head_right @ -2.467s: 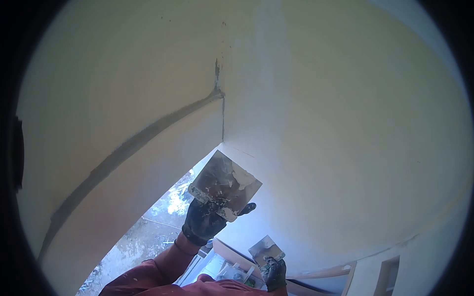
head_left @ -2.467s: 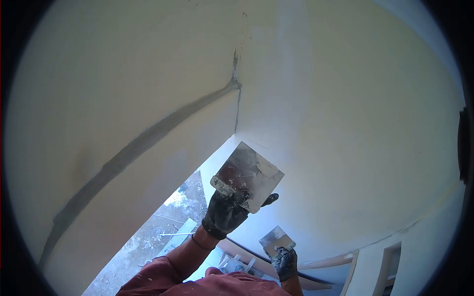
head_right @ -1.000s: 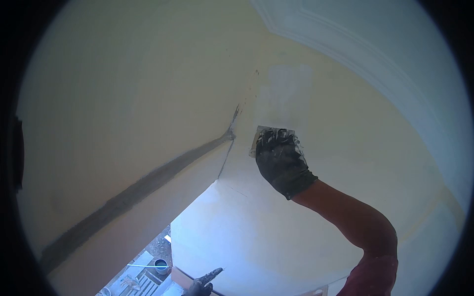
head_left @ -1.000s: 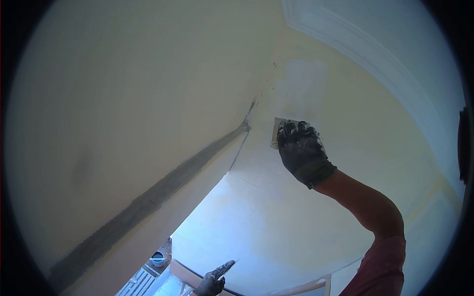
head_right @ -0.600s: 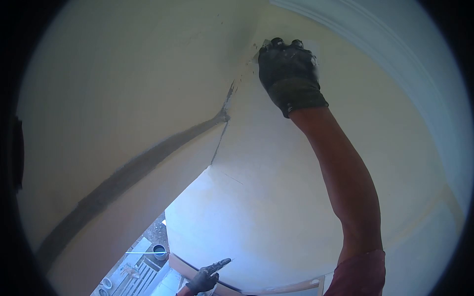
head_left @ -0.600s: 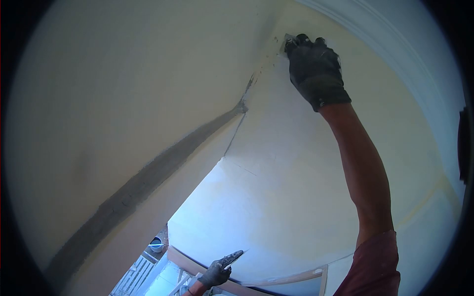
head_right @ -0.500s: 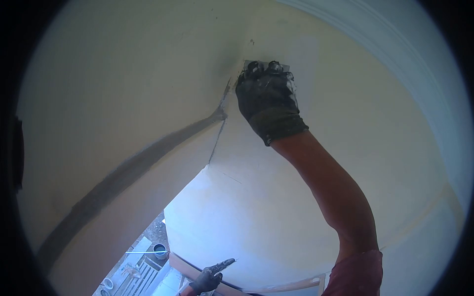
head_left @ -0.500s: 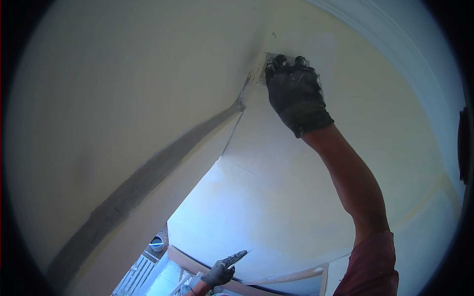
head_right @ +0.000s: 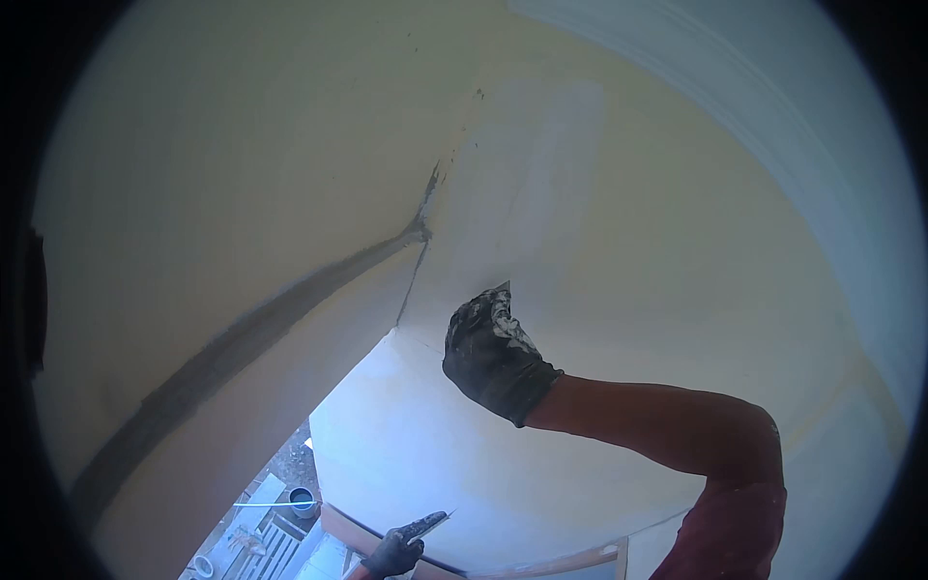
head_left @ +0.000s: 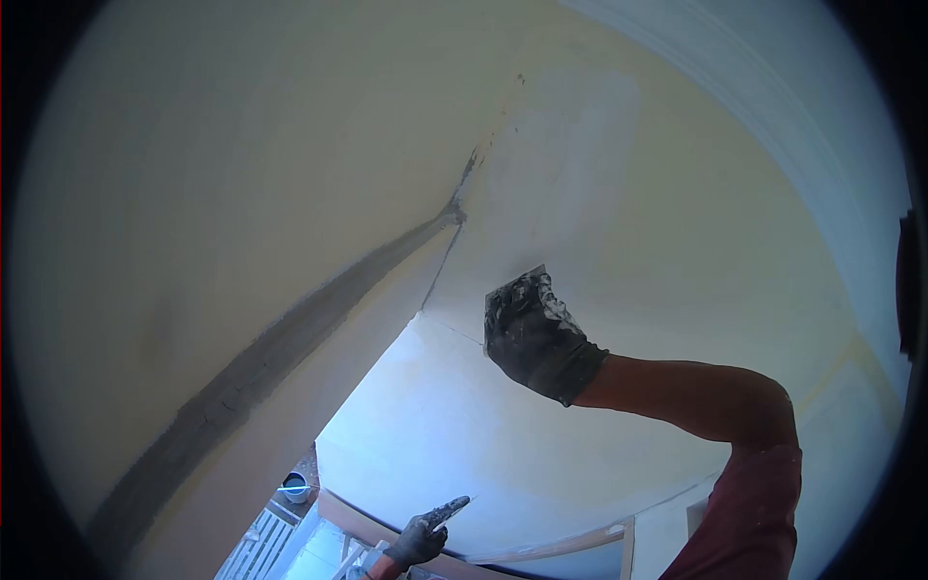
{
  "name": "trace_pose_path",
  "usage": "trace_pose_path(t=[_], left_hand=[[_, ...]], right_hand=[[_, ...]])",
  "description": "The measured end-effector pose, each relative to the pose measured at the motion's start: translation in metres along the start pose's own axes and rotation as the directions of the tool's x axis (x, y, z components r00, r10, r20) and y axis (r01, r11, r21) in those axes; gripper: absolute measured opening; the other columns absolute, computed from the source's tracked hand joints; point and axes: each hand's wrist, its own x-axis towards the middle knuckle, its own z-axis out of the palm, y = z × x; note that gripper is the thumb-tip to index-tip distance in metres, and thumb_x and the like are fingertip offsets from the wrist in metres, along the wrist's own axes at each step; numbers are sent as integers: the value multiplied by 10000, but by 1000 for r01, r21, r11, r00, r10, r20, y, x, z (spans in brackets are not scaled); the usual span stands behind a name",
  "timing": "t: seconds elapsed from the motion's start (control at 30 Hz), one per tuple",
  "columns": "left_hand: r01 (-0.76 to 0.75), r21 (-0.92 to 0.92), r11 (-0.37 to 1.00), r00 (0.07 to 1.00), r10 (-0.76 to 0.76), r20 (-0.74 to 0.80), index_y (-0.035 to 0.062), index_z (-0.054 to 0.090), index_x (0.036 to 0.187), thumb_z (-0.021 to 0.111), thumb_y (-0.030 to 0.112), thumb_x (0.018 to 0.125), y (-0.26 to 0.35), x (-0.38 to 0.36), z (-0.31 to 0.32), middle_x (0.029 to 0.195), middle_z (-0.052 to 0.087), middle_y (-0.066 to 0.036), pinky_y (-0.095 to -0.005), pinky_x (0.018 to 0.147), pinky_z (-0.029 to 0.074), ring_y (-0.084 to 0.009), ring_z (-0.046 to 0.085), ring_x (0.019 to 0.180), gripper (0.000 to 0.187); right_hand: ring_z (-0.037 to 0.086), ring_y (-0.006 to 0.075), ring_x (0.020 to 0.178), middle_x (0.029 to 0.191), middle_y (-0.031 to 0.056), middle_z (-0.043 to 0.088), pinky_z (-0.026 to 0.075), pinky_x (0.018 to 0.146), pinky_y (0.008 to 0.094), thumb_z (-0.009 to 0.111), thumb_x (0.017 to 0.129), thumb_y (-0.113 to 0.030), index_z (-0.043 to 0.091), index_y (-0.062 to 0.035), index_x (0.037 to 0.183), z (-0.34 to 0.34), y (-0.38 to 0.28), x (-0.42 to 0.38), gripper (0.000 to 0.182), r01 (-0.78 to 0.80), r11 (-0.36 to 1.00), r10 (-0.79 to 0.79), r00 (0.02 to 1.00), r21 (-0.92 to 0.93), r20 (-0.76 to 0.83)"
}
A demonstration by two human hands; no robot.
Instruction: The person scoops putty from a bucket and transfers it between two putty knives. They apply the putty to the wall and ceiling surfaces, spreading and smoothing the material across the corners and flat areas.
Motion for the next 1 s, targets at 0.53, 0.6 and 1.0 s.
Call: trace_pose_path(t=[0.53, 0.6, 1.0], left_hand=[[135, -61, 989, 987, -129, 96, 100, 502, 1485, 381, -129, 805, -49, -5, 19, 1504, 529, -104, -229, 696, 500, -95, 616, 881, 728], [74, -45, 996, 995, -71, 64, 98, 502, 1485, 383, -128, 807, -34, -6, 12, 1501, 531, -103, -228, 688, 498, -93, 614, 865, 725], [288, -214, 933, 958, -275, 85, 80, 491, 1487, 406, -96, 847, -80, -22, 47, 1487, 543, -99, -215, 583, 392, -55, 456, 679, 670]], right_hand=[[490, 383, 1353, 1481, 184, 500, 339, 1157, 575, 494, 967, -206, 528, -46, 1395, 53, 132, -119, 458, -248, 956, 227, 964, -158, -140], [565, 346, 1238, 1336, 162, 584, 453, 1047, 523, 527, 943, -213, 564, -27, 1309, 53, 126, -116, 413, 163, 379, 47, 980, -911, 194], [652, 296, 980, 1023, 131, 650, 558, 752, 423, 570, 886, -138, 667, -41, 1073, -11, 157, 21, 232, -599, 800, 585, 759, 46, -287]])
